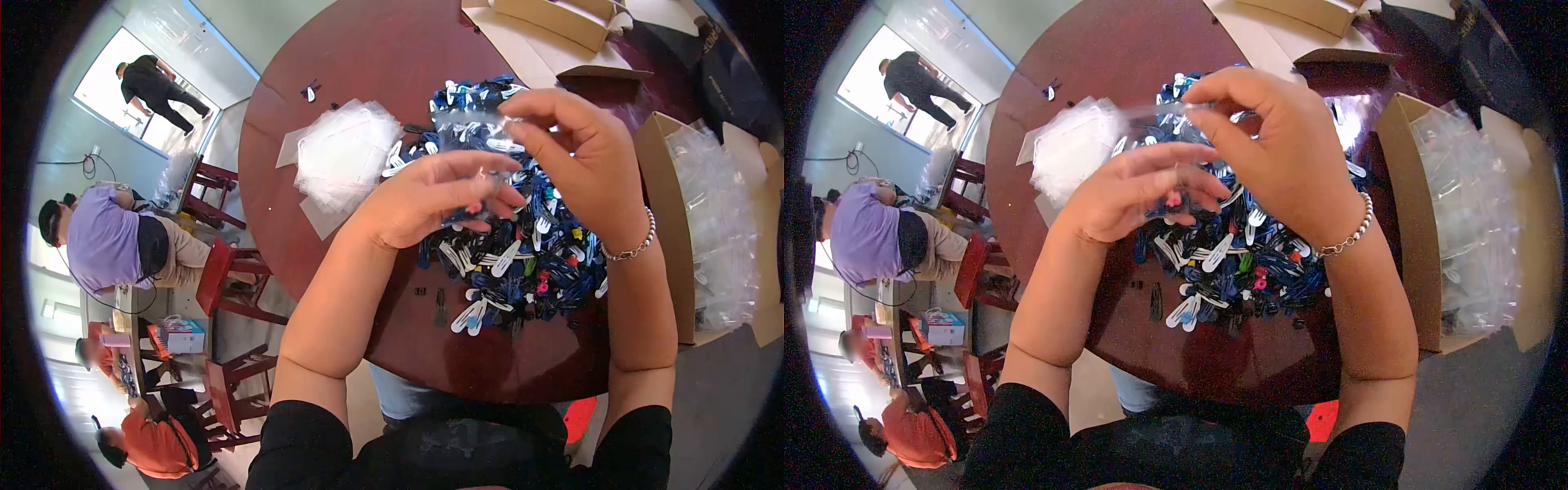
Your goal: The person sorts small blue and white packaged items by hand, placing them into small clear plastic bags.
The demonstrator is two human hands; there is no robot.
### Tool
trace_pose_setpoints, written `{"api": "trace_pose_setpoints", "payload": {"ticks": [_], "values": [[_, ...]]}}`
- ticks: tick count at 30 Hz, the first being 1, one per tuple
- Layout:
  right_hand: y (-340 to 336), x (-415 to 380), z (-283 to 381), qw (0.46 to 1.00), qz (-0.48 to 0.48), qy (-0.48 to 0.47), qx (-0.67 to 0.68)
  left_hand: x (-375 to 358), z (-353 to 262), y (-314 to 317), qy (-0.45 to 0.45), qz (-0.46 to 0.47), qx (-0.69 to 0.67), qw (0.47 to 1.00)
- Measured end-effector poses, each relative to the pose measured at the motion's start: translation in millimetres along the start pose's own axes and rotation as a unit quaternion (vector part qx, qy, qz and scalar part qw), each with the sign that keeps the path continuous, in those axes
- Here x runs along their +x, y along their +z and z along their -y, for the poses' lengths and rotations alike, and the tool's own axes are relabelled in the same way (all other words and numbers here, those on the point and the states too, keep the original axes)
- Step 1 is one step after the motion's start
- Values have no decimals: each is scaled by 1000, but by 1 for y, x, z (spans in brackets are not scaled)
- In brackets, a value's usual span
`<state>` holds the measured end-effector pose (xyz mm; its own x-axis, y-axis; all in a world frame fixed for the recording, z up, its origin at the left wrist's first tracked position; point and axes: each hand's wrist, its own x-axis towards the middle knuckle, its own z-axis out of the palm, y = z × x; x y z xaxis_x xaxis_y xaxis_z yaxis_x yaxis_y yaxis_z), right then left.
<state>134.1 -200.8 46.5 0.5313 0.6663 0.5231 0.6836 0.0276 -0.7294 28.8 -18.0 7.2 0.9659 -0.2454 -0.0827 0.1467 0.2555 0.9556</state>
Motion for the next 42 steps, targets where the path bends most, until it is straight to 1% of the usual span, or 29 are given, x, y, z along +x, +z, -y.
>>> {"api": "trace_pose_setpoints", "payload": {"ticks": [1, 2, 3, 4, 5, 7, 8, 10, 11, 13, 14, 16, 17, 18, 19, 20, 22, 25, 26, 28, 29, 32, 33, 35, 36, 38, 39, 41, 42], "values": [[0, 1, -1, 1000, -21, -13, -9, 0, 1, -1, 0, -1, -1, 1000], [2, 2, -1, 1000, -20, -14, -9, 1, 2, -3, 19, -2, -50, 999], [5, 3, -3, 999, -32, 5, 18, 2, 3, -5, 40, -3, -99, 994], [7, 3, -4, 998, -44, 23, 45, 3, 6, -7, 58, 4, -115, 992], [9, 3, -5, 998, -43, 21, 44, 3, 8, -8, 59, 3, -115, 992], [12, 0, -7, 994, 17, 57, 89, 3, 9, -9, 70, 22, -141, 987], [12, 0, -5, 994, 17, 56, 87, 3, 10, -9, 71, 23, -142, 987], [12, 0, 0, 966, 79, 155, 191, 2, 12, -8, 35, 48, -151, 987], [12, 0, 0, 966, 79, 156, 189, 2, 11, -7, 37, 49, -153, 986], [10, 0, -1, 968, 99, 159, 168, 0, 7, -6, 17, 87, -106, 990], [10, 1, -2, 969, 98, 159, 164, -2, 5, -4, 20, 91, -107, 990], [9, 1, -4, 986, 37, 115, 112, -4, 1, 1, 11, 9, -63, 998], [8, 1, -7, 992, 12, 97, 80, -1, 2, 0, 18, 0, -72, 997], [3, 1, -4, 997, -8, 65, 41, 1, 3, 0, 24, 23, -79, 996], [-1, 2, -1, 999, -27, 34, -1, 2, 5, -3, 15, -36, -83, 996], [-3, 3, -4, 998, -48, 41, 16, 3, 7, -5, 6, -96, -86, 992], [-12, 5, 3, 995, -98, 12, -2, 6, 6, -9, -7, -106, -65, 992], [-34, 7, 5, 986, -166, -14, -13, 6, 6, -9, 3, -95, -38, 995], [-44, 8, 7, 982, -186, 15, -37, 5, 4, -6, 3, -98, -42, 994], [-66, 12, 9, 975, -202, 22, -94, 4, 2, -4, 11, -92, -26, 995], [-77, 16, 3, 957, -225, 18, -182, 3, 3, -3, 10, -91, -8, 996], [-115, 25, -4, 941, -249, 87, -211, 2, 4, -3, 15, -82, -15, 996], [-130, 27, -11, 941, -247, 84, -215, 2, 4, -3, 19, -81, -18, 996], [-158, 23, -36, 887, -300, 75, -343, 1, 2, -1, 25, -87, 0, 996], [-167, 19, -45, 886, -299, 73, -346, 0, 1, 0, 28, -85, -2, 996], [-182, 9, -64, 815, -317, 99, -475, 0, 0, 0, 25, -88, -7, 996], [-188, 2, -75, 815, -316, 97, -476, -1, 0, 0, 28, -88, -8, 996], [-200, -11, -96, 810, -259, 166, -500, -1, 1, -1, 31, -80, -7, 996], [-198, -12, -97, 803, -231, 244, -492, -1, 1, 0, 32, -81, -8, 996]]}}
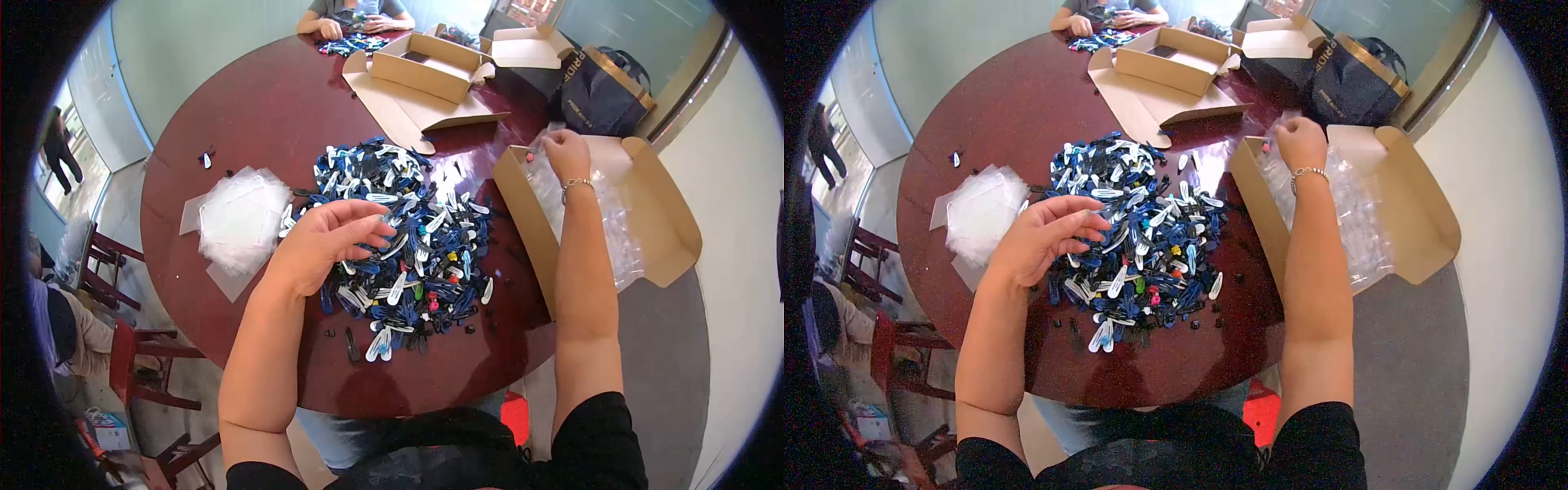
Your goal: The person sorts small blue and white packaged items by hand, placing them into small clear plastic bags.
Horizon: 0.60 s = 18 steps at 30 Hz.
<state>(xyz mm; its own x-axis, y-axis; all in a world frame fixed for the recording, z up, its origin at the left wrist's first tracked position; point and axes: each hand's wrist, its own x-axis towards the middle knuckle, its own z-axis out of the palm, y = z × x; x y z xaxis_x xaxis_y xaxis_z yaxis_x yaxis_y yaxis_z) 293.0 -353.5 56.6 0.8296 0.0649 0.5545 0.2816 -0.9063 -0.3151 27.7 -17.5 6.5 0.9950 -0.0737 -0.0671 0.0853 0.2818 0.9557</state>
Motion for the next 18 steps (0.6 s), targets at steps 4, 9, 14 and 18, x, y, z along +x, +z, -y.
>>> {"api": "trace_pose_setpoints", "payload": {"ticks": [4, 9, 14, 18], "values": [[6, -10, 5, 995, -94, 8, -24, -1, 0, -1, 3, -4, 2, 1000], [-8, -9, 12, 993, 29, 32, -109, 0, -1, -4, 20, -13, 3, 1000], [9, -2, -7, 994, -31, 39, -100, 0, -1, 0, 7, -10, 33, 999], [17, 7, -7, 976, -169, -126, -54, 0, -2, -1, 6, -14, 42, 999]]}}
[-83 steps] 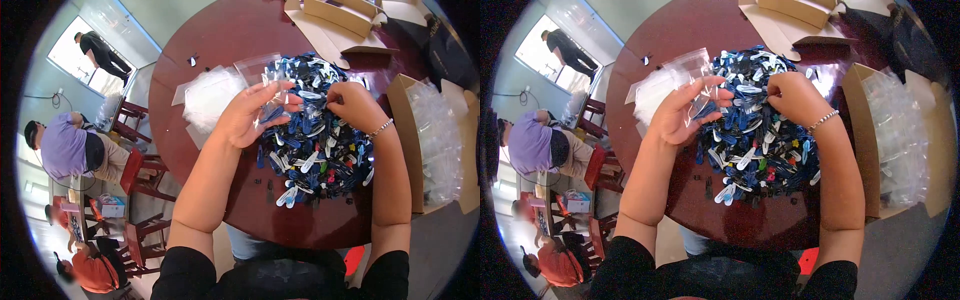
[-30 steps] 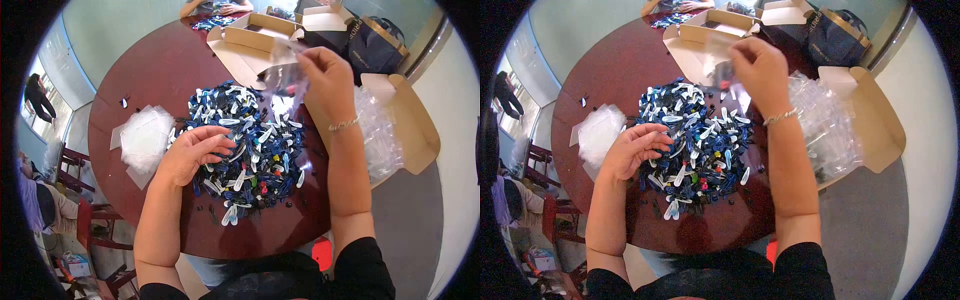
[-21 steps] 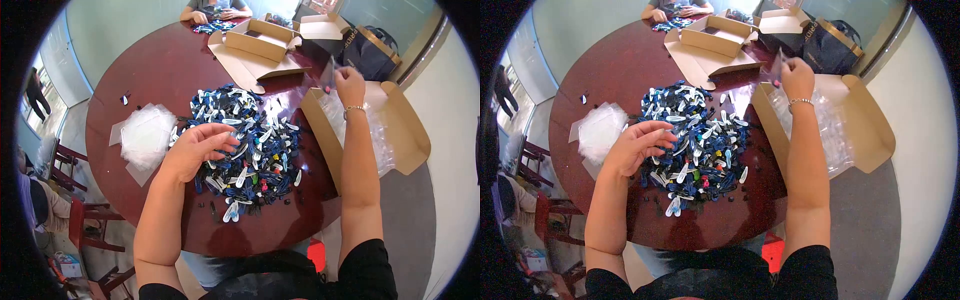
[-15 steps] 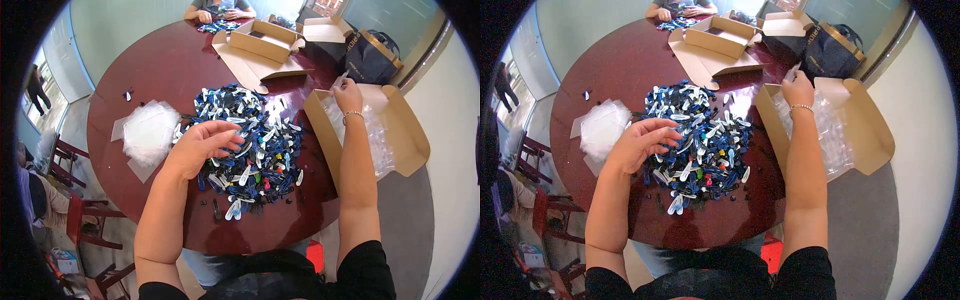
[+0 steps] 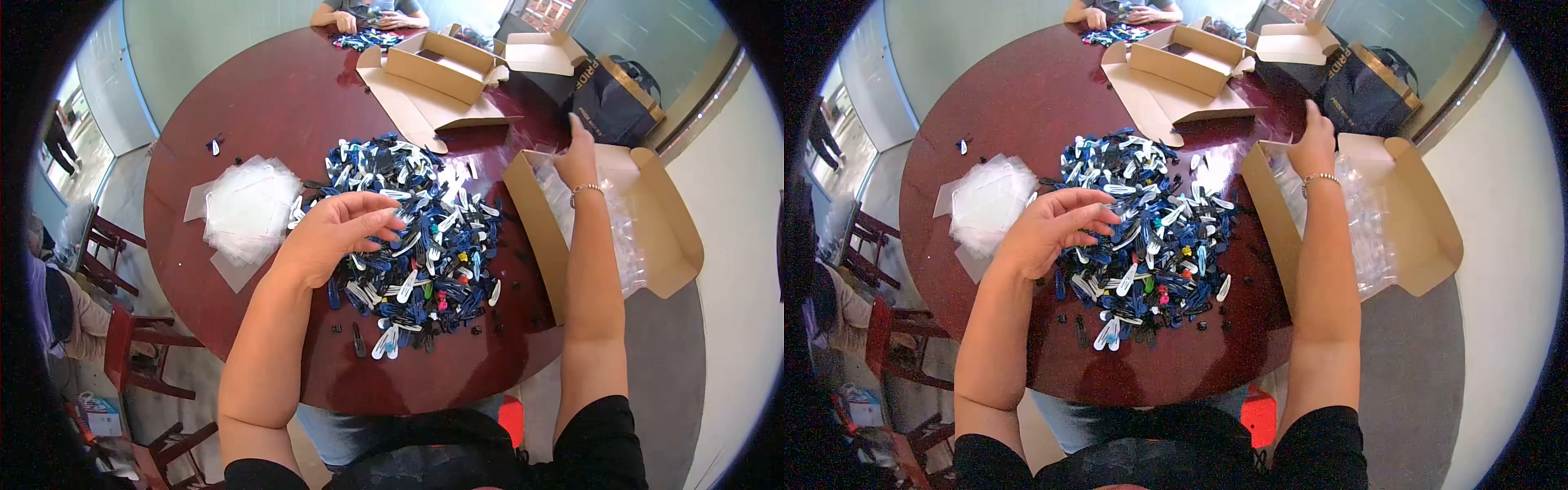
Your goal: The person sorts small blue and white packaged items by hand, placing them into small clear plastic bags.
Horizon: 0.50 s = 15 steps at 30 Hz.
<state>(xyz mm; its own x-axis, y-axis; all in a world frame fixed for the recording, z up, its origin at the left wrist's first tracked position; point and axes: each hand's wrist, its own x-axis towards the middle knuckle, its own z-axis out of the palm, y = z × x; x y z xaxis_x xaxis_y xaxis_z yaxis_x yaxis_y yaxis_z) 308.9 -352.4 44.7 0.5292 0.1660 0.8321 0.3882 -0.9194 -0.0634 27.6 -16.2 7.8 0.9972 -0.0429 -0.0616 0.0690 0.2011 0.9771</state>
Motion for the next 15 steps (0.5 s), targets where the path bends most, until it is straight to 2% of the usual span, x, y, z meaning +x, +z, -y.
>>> {"api": "trace_pose_setpoints", "payload": {"ticks": [1, 2, 3, 8, 10, 15], "values": [[-2, 1, 1, 999, -21, -48, 12, 0, 0, 0, -2, 4, -5, 1000], [-8, 2, 0, 987, 132, -58, 65, -1, -1, 0, -3, 7, -10, 1000], [-11, 3, 0, 950, 281, -66, 116, -1, -1, 0, -2, 7, -10, 1000], [-13, 7, 0, 950, 297, -11, 95, -1, -1, 0, 2, 10, -11, 1000], [-26, 16, 1, 927, 337, 36, 163, -2, -2, 0, 4, 6, -6, 1000], [-16, 11, -31, 904, 364, 113, 195, -3, -2, 1, 5, 2, -4, 1000]]}}
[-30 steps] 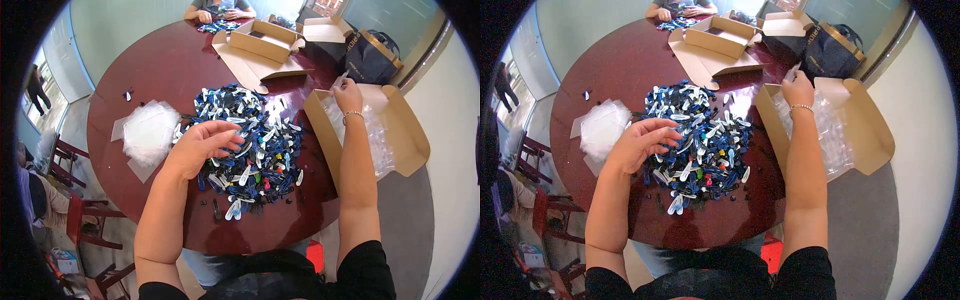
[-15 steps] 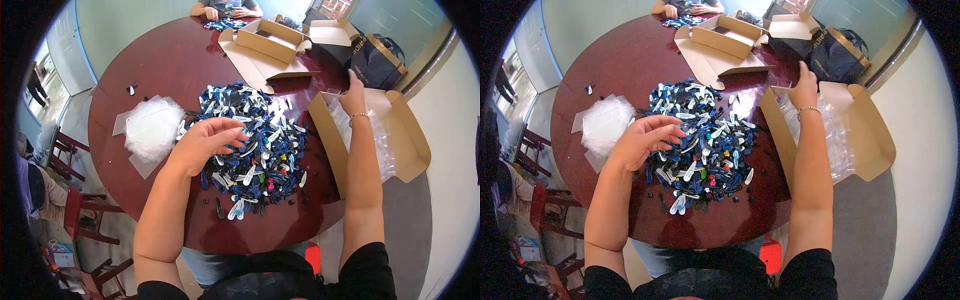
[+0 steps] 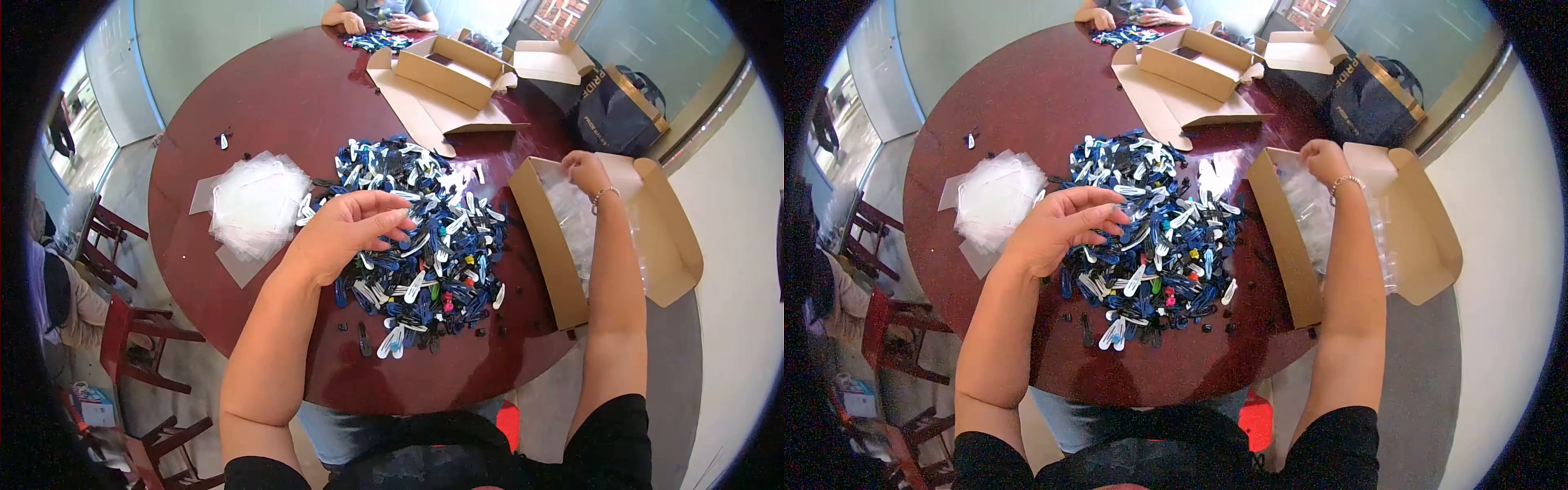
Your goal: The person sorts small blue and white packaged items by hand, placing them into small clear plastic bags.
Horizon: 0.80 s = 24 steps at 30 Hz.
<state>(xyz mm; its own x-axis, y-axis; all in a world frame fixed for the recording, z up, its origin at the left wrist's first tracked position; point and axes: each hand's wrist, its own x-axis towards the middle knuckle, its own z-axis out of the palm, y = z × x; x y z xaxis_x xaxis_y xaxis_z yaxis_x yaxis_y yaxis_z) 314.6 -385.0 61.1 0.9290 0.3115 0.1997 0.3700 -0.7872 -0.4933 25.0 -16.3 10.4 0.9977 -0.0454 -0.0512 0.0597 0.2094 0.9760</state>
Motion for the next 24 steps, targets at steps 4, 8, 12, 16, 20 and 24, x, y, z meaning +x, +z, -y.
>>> {"api": "trace_pose_setpoints", "payload": {"ticks": [4, 8, 12, 16, 20, 24], "values": [[10, 3, -29, 992, 20, -33, -120, 3, 4, -2, 1, 3, 12, 1000], [8, 11, -45, 999, 7, -25, -20, 3, 3, -4, -6, -8, 17, 1000], [-15, -17, 8, 983, -95, -132, -81, 0, -1, -4, -9, -8, 22, 1000], [-15, -77, 56, 951, -69, -267, -138, -7, -9, 5, 16, -9, 28, 999], [-4, -99, 50, 922, -2, -276, -270, -7, -10, 8, 13, 2, 43, 999], [4, -87, 36, 958, 7, -191, -215, -5, -5, 6, 5, -11, 43, 999]]}}
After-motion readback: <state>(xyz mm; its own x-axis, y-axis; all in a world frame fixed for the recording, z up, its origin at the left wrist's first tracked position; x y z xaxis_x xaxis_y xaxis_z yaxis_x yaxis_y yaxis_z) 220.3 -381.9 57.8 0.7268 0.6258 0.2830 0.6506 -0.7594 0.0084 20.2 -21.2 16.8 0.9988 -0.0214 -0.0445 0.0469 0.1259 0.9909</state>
